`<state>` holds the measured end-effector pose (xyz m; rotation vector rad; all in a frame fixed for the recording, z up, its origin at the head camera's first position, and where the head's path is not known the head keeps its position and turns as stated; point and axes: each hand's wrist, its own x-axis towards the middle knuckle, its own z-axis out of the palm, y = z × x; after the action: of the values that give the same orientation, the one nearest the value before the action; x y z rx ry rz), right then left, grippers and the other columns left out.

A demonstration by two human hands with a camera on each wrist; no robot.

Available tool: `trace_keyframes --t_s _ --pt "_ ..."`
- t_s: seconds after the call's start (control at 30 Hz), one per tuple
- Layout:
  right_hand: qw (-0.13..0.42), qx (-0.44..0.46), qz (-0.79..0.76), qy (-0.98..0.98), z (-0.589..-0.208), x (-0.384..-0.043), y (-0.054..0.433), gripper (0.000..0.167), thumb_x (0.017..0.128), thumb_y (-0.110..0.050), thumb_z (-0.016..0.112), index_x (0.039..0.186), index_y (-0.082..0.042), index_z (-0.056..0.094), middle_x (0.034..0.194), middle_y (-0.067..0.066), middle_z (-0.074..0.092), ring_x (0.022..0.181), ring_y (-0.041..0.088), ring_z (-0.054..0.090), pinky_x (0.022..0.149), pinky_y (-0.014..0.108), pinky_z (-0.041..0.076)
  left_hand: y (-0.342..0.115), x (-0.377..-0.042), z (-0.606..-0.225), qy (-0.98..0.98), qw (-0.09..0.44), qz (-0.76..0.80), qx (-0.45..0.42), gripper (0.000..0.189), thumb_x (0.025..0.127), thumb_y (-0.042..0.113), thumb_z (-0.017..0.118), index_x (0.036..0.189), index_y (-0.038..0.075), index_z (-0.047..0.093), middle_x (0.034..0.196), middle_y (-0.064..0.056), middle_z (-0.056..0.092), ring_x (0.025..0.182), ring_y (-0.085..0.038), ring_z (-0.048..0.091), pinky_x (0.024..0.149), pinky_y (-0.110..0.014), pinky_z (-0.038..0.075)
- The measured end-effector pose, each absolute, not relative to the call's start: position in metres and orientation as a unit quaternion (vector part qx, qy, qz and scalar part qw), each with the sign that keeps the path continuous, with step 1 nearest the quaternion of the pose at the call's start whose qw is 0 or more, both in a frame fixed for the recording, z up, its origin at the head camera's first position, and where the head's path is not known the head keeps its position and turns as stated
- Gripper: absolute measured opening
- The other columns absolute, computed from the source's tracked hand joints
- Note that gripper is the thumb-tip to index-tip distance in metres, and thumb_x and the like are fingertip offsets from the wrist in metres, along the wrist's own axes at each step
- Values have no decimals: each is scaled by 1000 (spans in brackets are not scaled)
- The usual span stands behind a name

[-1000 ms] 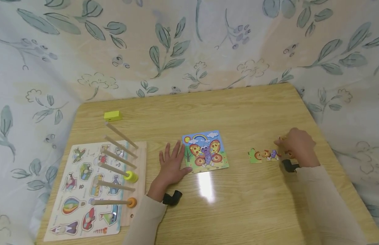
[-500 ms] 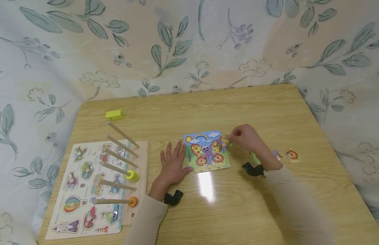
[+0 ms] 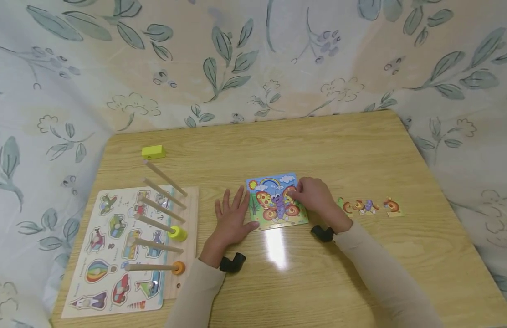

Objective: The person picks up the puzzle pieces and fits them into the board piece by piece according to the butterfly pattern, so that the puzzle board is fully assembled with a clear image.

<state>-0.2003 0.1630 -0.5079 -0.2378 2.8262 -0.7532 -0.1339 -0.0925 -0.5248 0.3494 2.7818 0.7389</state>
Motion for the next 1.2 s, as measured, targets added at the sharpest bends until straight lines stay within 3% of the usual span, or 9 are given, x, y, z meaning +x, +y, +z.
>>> trace_keyframes --t_s 0.27,0.4,0.6,0.77,0.93,1.1,1.2 --pt "87 -110 -253 957 -510 -199 162 28 92 -33 63 76 -11 56 62 0 53 55 15 47 49 26 35 -95 -134 -525 954 119 251 112 88 86 42 68 154 13 19 163 -5 4 147 -39 -11 112 -65 -7" --pt "87 -105 -259 956 -496 -194 187 27 92 -33 63 91 -7 63 71 5 62 62 18 54 56 30 43 -95 -133 -525 953 117 255 112 89 86 43 68 154 13 19 164 -4 4 147 -39 -12 112 -66 -7" --pt "115 -92 -177 973 -481 -173 247 53 81 -31 76 116 4 60 99 22 65 81 31 62 67 45 51 -97 -132 -524 952 114 260 110 89 85 42 68 154 13 19 164 -4 4 147 -39 -12 111 -66 -8" --pt "89 -106 -180 974 -498 -161 262 41 76 -24 81 102 4 65 96 20 60 83 30 57 73 43 49 -99 -131 -523 954 111 258 108 90 85 42 69 154 14 20 163 -4 5 147 -39 -11 111 -66 -8" --pt "59 -98 -193 975 -501 -161 256 32 77 -21 80 92 2 65 88 15 60 79 27 54 70 41 46 -97 -133 -523 952 109 262 114 89 85 42 69 154 13 21 163 -5 6 147 -39 -10 112 -66 -7" --pt "51 -66 -244 966 -487 -164 228 26 81 -21 76 91 -2 60 77 9 65 66 20 57 59 33 44 -95 -134 -522 951 113 264 116 88 85 42 69 154 13 22 163 -5 7 148 -39 -10 112 -65 -7" --pt "53 -77 -307 947 -480 -166 193 22 80 -20 78 85 -7 61 73 4 63 64 16 54 59 29 41 -95 -134 -521 950 113 266 116 88 85 42 69 154 13 22 163 -5 7 148 -39 -10 112 -65 -7"
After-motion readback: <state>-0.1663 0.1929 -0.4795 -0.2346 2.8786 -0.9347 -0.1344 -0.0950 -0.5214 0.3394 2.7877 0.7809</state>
